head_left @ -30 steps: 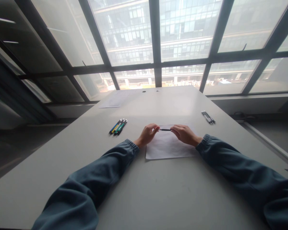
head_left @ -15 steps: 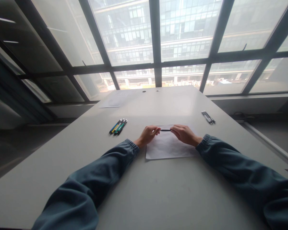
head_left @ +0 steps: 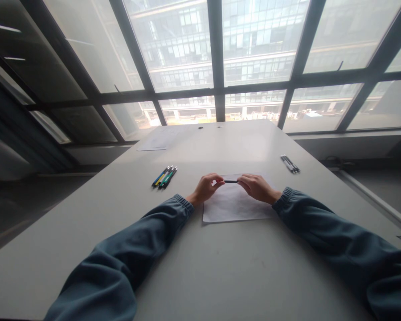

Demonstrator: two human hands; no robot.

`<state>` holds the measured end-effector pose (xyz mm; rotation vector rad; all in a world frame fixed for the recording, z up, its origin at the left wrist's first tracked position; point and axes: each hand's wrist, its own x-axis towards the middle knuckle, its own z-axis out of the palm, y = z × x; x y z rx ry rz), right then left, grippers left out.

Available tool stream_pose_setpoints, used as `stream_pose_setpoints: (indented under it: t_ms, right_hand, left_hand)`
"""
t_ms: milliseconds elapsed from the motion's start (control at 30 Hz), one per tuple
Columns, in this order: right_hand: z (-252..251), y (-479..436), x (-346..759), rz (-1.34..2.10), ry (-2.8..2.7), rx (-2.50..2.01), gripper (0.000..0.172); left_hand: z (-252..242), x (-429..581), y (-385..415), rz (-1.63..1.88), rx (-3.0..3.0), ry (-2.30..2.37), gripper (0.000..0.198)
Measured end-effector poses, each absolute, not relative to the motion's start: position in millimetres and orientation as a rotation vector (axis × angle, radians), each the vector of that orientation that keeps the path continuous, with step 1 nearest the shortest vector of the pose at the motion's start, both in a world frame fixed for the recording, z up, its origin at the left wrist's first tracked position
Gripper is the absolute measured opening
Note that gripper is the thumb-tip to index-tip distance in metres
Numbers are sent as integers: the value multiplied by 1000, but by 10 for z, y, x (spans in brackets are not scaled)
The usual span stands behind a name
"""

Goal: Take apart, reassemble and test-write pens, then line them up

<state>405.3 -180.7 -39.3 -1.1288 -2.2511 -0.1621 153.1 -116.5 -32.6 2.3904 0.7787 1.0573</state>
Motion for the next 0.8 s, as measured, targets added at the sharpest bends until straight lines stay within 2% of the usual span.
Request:
stream_pose_setpoints:
  t_ms: [200,333,433,600,800]
  right_hand:
    - [-382,-1813,4046,-157,-2239,-1124,25]
    - [-392,-1807,4044,-152,-2227,-1123,24]
    - [-394,-1806,4045,-149,-2234,-1120,25]
    - [-382,-1809,4039,-146,-2247,-1102,25]
    - [-377,-1814,4038,-154,-2263,-1087,27]
  left_hand:
    - [-335,1531,-1158,1056,2405,753,19]
    - [-352,1528,-1139,1051,2379,776,36]
    - [-360,1521,-1129,1029,2390,798,34]
    - [-361,1513,-1125,902,2388,817,58]
    - [-329,1521,-1157,833,2362,843,65]
